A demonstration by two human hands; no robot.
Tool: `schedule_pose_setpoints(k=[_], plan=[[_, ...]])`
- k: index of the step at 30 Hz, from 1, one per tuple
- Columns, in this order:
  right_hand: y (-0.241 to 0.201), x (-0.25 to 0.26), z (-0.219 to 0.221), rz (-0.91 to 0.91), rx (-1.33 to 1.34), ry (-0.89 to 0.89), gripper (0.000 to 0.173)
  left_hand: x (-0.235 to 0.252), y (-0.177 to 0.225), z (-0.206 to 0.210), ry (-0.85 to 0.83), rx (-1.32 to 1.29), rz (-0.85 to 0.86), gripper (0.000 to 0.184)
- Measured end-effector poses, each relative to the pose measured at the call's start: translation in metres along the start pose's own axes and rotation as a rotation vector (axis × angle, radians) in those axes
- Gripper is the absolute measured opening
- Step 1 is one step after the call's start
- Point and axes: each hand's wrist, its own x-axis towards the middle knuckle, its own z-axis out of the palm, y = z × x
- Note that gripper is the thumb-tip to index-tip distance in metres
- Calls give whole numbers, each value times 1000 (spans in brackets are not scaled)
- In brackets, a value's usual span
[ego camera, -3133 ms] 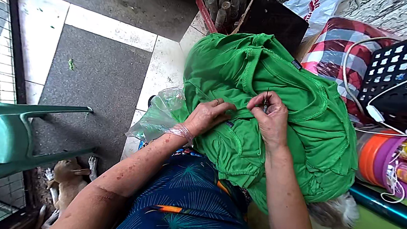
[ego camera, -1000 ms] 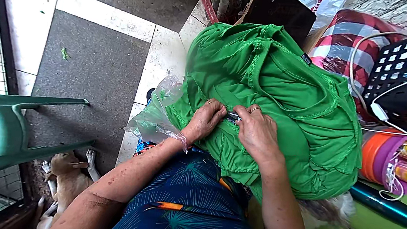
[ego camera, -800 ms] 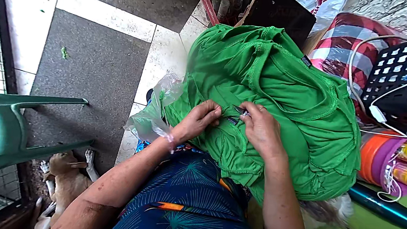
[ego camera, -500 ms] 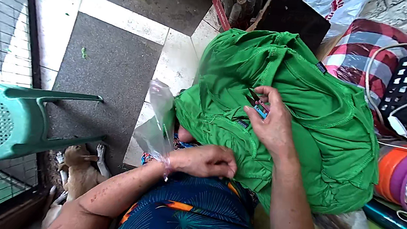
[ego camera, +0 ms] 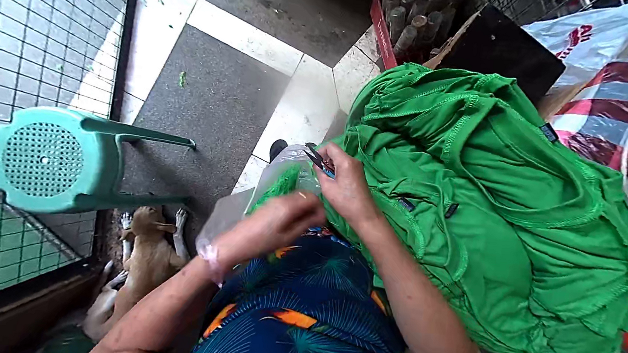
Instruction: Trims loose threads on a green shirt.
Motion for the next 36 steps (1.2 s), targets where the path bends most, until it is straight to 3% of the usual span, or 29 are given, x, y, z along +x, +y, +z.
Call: schedule_pose_setpoints(k=[2,4,6,9,13,15,17,19,21,24,25,27,30,33,36], plan=[[-4,-11,0,-42,13,28,13,-4,-24,-7,111,225,-246,14],[-6,-20,6,-38,46,-24,18,-5,-42,-9,19,302,-483,21],[-6,-27,10,23,31,-151,21,-6,-46,-8,-96,281,-568,32],[-4,-36,-8,174,-180,-324,38,-7,-46,-4,-34,234,-374,17],[18,-54,-59,157,-460,101,40,1,-38,-3,82,136,-154,18],[27,-55,-87,256,-575,131,43,11,-29,1,113,74,-86,20],[32,-55,-103,367,-601,54,35,28,-19,10,158,38,-3,13],[36,-56,-114,309,-529,94,23,52,-10,22,189,22,66,16],[41,-54,-128,191,-379,225,21,79,5,38,206,-40,39,31],[36,-47,-149,68,-268,336,17,127,35,62,274,-97,24,86],[34,-45,-156,39,-269,334,17,145,40,70,309,-87,57,92],[34,-38,-172,15,-323,361,21,176,41,82,361,-98,126,78],[62,-22,-195,106,-350,490,31,195,33,84,283,-240,45,46],[113,-9,-197,235,-261,564,36,183,14,88,191,-333,-26,36],[113,-4,-192,289,-285,532,42,173,8,91,187,-331,-61,34]])
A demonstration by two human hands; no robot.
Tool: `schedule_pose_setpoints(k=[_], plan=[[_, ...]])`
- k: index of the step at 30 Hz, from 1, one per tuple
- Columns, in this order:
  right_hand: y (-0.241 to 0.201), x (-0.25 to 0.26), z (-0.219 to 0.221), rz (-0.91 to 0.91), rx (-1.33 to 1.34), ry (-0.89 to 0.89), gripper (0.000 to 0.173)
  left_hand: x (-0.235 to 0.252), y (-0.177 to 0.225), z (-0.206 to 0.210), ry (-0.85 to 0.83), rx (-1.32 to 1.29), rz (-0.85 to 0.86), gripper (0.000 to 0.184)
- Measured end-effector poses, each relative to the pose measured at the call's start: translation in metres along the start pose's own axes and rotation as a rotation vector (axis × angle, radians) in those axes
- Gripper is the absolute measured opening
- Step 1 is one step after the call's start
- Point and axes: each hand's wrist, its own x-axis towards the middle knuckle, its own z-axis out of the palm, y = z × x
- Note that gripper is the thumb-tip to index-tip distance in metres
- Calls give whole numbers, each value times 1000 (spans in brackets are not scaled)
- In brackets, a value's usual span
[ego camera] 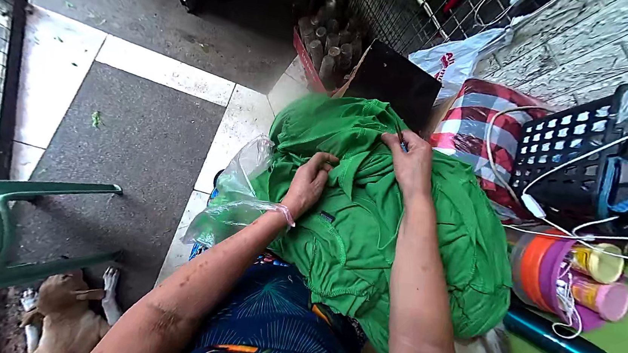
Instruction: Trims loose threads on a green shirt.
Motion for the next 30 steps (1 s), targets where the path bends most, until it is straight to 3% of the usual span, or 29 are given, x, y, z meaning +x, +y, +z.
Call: schedule_pose_setpoints(k=[5,7,9,11,14,17,21,25,27,30], plan=[[2,-8,-2,-78,100,31,35,2,3,7,10,4,-23,51],[-6,-28,-15,-127,204,72,30,-1,12,9,-18,71,-98,67],[-20,-66,-34,-168,210,107,30,-1,13,14,16,141,-102,70],[-22,-109,-39,-139,98,173,29,-4,12,18,53,180,-79,59],[-12,-157,-13,20,-109,224,45,-5,17,24,106,182,-58,45],[-8,-181,8,70,-264,328,35,-4,21,26,179,158,96,38],[-18,-198,-11,144,-296,256,38,-7,35,8,167,169,170,30],[-11,-216,-28,183,-350,196,27,-13,35,-6,123,242,193,24],[-7,-225,-32,161,-327,259,24,-10,32,-9,62,310,217,23],[2,-224,-41,87,-174,503,26,-1,23,-10,140,384,265,22]])
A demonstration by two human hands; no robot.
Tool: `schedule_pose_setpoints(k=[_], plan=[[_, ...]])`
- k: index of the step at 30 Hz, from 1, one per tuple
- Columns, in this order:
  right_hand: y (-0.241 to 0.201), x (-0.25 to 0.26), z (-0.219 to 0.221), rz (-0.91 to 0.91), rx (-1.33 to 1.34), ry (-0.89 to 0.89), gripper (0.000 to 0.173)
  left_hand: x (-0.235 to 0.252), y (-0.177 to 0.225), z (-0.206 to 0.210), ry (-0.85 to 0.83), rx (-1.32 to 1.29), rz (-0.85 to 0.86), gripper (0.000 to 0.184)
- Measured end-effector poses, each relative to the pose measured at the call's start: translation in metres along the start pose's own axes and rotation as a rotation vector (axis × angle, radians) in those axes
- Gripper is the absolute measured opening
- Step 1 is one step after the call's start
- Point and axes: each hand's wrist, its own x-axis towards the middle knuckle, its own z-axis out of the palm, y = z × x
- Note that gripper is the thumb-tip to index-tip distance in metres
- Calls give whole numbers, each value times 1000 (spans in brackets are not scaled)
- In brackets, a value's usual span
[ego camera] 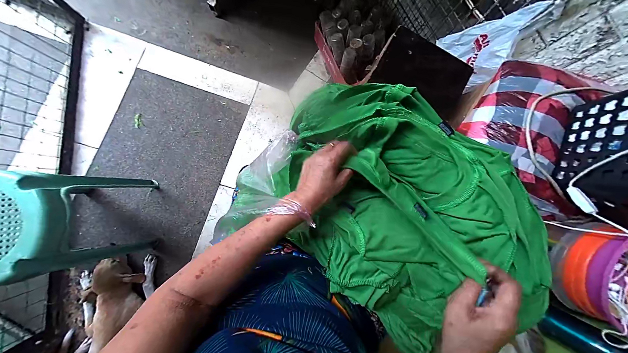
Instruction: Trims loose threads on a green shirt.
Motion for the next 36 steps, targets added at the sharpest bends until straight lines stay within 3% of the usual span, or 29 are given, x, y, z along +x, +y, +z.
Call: schedule_pose_setpoints(k=[3,7,9,12,14,16,19,24,29,31,34,36], plan=[[0,26,-2,-102,145,169,24,12,1,-18,8,134,-62,23],[6,78,-15,-196,30,158,24,49,28,-50,-88,35,-189,39],[10,106,-20,-128,-9,127,29,75,52,-51,-23,-105,-184,39],[41,138,1,62,-69,7,41,109,59,-13,93,-76,-3,32],[64,148,28,274,-136,-281,53,116,35,25,-66,118,174,35],[67,151,44,391,-211,-370,55,111,6,59,-229,283,227,48],[60,149,44,416,-186,-326,58,112,-10,66,-337,324,208,53],[70,135,42,307,-42,-179,62,110,-5,21,-488,219,254,52],[48,111,12,-11,267,178,43,45,-18,-45,-217,-27,190,33],[20,84,2,-109,261,55,38,8,-30,-61,-153,-97,160,31],[-21,36,19,-266,205,-468,32,-44,-48,-57,-282,-130,147,42],[-37,11,41,-395,122,-650,34,-65,-59,-42,-376,-88,165,48]])
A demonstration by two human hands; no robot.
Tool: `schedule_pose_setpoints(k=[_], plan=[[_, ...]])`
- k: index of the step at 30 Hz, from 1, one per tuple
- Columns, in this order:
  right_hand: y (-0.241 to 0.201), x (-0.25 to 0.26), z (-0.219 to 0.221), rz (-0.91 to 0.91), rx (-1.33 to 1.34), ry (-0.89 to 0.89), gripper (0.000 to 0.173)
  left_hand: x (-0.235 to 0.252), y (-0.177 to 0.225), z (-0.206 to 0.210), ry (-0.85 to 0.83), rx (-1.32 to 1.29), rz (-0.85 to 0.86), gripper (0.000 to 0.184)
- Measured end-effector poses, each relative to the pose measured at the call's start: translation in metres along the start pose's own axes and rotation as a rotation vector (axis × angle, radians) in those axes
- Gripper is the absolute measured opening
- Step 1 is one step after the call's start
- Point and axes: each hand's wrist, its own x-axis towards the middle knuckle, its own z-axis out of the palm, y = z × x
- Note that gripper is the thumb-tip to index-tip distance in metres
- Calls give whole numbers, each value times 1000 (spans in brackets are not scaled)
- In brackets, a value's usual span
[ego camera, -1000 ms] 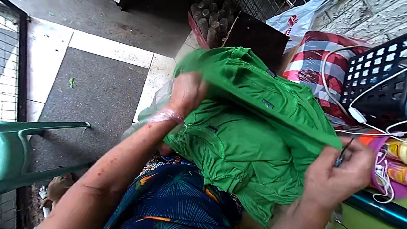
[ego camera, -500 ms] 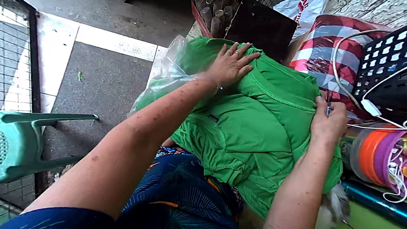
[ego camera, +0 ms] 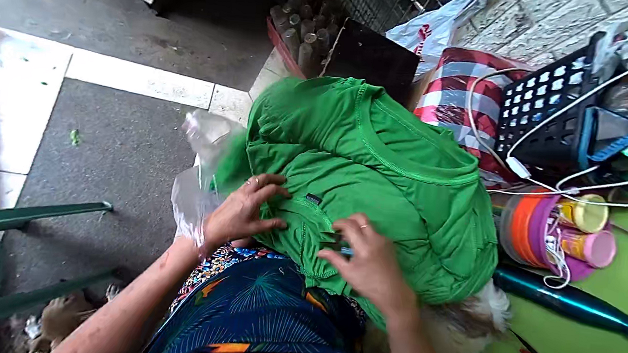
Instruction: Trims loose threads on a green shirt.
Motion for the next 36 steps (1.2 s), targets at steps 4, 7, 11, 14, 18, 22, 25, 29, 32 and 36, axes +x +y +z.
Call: schedule_pose_setpoints(k=[4,7,11,14,18,22,25,29,32,36], plan=[[-8,2,20,-6,-78,107,14,-1,-3,14,87,82,17,20],[-21,10,10,127,40,142,12,4,10,3,126,1,-38,26],[-30,21,4,197,202,284,14,18,33,-3,187,-72,-73,39],[-22,29,0,183,333,353,25,36,40,2,182,67,7,52],[-12,32,-15,157,234,453,18,54,43,5,201,233,160,46],[6,30,-38,103,133,746,17,65,35,-12,423,275,-19,42],[27,26,-53,139,88,907,16,67,48,-3,403,298,-41,56],[57,-4,-65,182,103,919,13,55,52,-1,487,326,94,50],[84,-42,-49,183,82,755,9,32,63,6,400,361,167,25],[92,-63,-22,172,-53,526,13,3,35,54,142,263,-5,39]])
